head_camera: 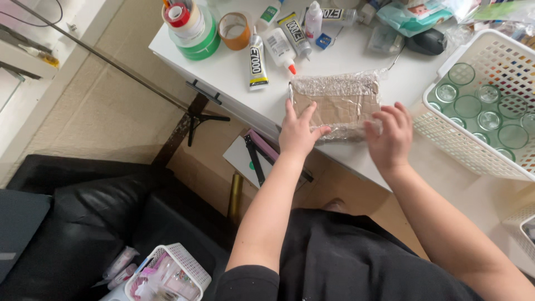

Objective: The person places small glass jars into a cardboard egg carton, then wraps the carton in bubble wrap and secures it with a pink tape dispenser. The task occurs at a cluttered white table with various craft supplies.

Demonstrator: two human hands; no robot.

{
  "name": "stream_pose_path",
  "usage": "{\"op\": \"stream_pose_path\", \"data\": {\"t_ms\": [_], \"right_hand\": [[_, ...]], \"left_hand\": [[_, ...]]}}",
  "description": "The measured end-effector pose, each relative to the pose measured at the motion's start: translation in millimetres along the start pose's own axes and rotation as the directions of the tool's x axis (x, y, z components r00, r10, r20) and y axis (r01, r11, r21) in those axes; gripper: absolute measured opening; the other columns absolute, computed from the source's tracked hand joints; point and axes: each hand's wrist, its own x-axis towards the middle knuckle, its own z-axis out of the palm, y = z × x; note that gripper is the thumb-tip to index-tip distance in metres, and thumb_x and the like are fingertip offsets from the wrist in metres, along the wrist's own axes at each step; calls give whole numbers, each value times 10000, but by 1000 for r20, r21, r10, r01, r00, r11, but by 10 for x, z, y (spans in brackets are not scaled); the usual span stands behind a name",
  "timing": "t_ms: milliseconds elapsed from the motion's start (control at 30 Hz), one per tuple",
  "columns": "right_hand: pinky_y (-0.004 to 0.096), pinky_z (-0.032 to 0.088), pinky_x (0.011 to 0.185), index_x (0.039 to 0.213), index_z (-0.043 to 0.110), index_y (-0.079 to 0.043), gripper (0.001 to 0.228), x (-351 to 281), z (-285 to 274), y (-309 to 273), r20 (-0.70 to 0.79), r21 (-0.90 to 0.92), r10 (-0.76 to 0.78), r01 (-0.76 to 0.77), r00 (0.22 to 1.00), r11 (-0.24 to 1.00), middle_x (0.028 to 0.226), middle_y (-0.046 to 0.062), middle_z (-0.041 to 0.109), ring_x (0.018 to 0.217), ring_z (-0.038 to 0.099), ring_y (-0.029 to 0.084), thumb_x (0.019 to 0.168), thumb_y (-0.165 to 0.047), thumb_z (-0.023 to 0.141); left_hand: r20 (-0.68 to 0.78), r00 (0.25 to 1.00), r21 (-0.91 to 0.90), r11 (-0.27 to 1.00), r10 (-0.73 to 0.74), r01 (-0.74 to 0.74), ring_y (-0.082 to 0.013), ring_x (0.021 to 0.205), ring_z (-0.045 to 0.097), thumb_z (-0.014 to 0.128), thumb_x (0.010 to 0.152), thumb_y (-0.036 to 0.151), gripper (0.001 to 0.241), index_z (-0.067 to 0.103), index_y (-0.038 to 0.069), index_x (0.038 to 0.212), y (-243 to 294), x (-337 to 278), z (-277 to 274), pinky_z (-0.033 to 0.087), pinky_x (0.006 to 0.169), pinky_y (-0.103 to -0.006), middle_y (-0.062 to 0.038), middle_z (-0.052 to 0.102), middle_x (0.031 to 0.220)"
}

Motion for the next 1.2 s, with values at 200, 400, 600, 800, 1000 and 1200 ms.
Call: {"op": "stream_pose_path", "data": {"t_ms": [200, 400, 600, 800, 1000, 1200], "right_hand": [[424, 306, 1064, 1040, 673, -177, 294, 340, 466, -500, 146, 6, -330, 332, 933, 943, 1183, 64, 637, 1282, 461, 305, 770, -287, 704], [580, 95, 1099, 1407, 351, -351, 533, 701, 380, -686, 746, -253, 177, 27, 641, 967, 1504, 121, 287, 1392, 175, 394, 916, -553, 294], [554, -23, 1074, 1391, 215, -435, 772, 900, 352, -917, 788, -383, 371, -80, 491, 920, 1532, 138, -16, 1381, -57, 412, 700, -760, 323], [530, 22, 1084, 1379, 216, -468, 784, 821, 443, -848, 753, -441, 383, -22, 535, 897, 1531, 113, 65, 1386, 31, 399, 679, -817, 254], [500, 42, 1099, 1359, 258, -482, 774, 728, 542, -758, 709, -490, 406, -12, 577, 872, 1525, 76, 132, 1399, 65, 355, 665, -823, 274], [495, 67, 1114, 1378, 291, -419, 834, 552, 605, -653, 638, -496, 391, -34, 663, 867, 1535, 58, 178, 1411, 104, 346, 643, -813, 310]], "left_hand": [[-42, 999, 75, 997, 7, -4, -444, 1205, 463, 676, 774, 423, 607, 413, 336, 1315, -1, 113, 169, 534, 845, -497, -248, 194, 1450], [-187, 979, 51, 996, 83, -75, -430, 928, 632, 534, 862, 404, 345, 501, 391, 1206, -101, 116, 195, 562, 740, -494, -178, 325, 1419], [-25, 999, -343, 939, 34, -41, -243, 903, 633, 391, 918, 271, 408, 412, 147, 1306, -390, 53, -430, 519, 576, -378, -48, 572, 1238], [30, 767, -628, 585, -641, 514, -214, 1123, 535, 426, 887, 327, 397, 536, 118, 1206, -2038, 409, -379, 403, 942, -349, -54, 572, 1219], [246, 677, -500, 507, -694, 702, -255, 875, 584, 401, 884, 245, 343, 536, 128, 1176, -2628, 759, -195, 445, 743, -387, -88, 615, 1062], [797, 390, -586, -430, -462, 687, -337, 1072, 573, 378, 839, 625, 755, 410, 72, 1352, -1982, 770, 498, 486, 850, -454, -184, 580, 1210]]}}
